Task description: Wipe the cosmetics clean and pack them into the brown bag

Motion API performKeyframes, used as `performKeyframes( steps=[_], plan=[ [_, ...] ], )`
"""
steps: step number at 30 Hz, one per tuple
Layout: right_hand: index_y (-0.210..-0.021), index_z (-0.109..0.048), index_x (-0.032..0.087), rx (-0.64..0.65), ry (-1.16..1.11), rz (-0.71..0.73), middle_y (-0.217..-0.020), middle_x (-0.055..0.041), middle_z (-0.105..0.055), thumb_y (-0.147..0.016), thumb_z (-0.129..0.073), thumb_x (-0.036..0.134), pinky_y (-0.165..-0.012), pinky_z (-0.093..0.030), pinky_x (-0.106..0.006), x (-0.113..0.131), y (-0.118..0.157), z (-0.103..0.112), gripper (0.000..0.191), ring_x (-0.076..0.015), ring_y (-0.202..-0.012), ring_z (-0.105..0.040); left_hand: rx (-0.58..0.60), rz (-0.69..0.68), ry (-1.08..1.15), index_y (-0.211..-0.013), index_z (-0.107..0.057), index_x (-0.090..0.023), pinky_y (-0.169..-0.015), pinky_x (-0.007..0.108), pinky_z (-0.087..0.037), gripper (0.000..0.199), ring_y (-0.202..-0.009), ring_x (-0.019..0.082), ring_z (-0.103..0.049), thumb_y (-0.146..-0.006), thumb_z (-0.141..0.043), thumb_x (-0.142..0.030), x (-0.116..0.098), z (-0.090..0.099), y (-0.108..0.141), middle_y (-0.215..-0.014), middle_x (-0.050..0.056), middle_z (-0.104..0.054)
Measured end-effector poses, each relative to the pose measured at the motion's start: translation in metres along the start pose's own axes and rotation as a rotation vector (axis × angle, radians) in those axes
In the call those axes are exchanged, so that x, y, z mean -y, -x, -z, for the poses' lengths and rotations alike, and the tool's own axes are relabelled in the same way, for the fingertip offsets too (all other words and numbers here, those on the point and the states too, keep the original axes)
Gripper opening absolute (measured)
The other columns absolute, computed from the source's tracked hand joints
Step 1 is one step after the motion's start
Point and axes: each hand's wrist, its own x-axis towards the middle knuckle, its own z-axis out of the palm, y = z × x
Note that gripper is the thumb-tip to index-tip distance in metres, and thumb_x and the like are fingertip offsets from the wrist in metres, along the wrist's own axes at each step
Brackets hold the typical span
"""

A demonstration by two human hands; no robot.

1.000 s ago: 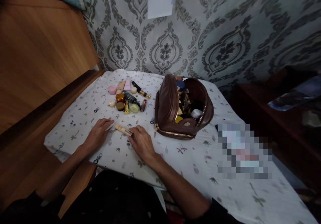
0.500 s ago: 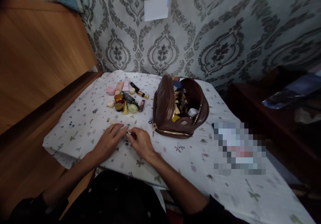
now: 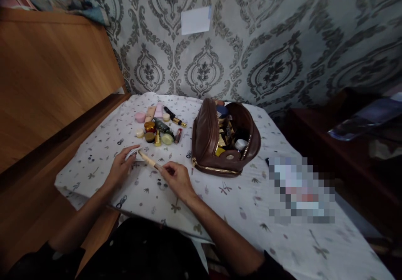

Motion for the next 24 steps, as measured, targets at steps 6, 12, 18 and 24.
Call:
performKeyframes(
  steps=[6, 12, 18, 24],
  plan=[
    [-0.072, -0.066, 0.017, -0.047, -0.106, -0.033, -0.06, 0.0006, -0.06, -0.073, -0.065, 0.043, -0.052, -0.038, -0.023, 0.0, 0.0, -0.002, 0.026, -0.0121, -0.054, -0.051, -0.1, 0.226, 0.356, -0.134, -0.055, -0.021, -0.094, 0.039, -0.052, 0.043, -0.111, 0.022, -0.063, -0.092, -0.051, -0.032, -0.019, -0.032, 0.01, -0.122, 0.008, -0.067],
    [-0.071, -0.066, 0.017, -0.089, -0.19, -0.07, -0.059, 0.0, -0.062, -0.069, -0.071, 0.048, -0.054, -0.043, -0.024, 0.0, 0.0, -0.003, 0.031, -0.0137, -0.055, -0.055, -0.328, 0.507, 0.964, -0.121, -0.064, -0.018, -0.087, 0.029, -0.055, 0.04, -0.095, 0.018, -0.069, -0.081, -0.065, -0.025, -0.042, -0.035, -0.002, -0.104, 0.005, -0.074],
    [-0.077, -0.066, 0.017, -0.101, -0.291, -0.095, -0.066, -0.0021, -0.066, -0.071, -0.069, 0.05, -0.055, -0.042, -0.024, -0.001, -0.003, -0.003, 0.033, -0.0138, -0.058, -0.056, -0.489, 0.643, 1.153, -0.093, -0.068, -0.017, -0.09, 0.023, -0.053, 0.017, -0.095, 0.013, -0.066, -0.077, -0.064, -0.01, -0.058, -0.024, -0.012, -0.101, 0.003, -0.072],
    [-0.075, -0.063, 0.017, -0.136, -0.078, 0.067, -0.064, 0.0017, -0.059, -0.073, -0.065, 0.036, -0.055, -0.037, -0.023, 0.007, 0.004, -0.008, 0.019, -0.0116, -0.057, -0.047, -0.292, 0.604, 1.109, -0.089, -0.055, -0.021, -0.063, 0.019, -0.049, 0.023, -0.059, 0.008, -0.056, -0.07, -0.067, -0.017, -0.083, -0.048, 0.012, -0.072, -0.007, -0.06]
  ],
)
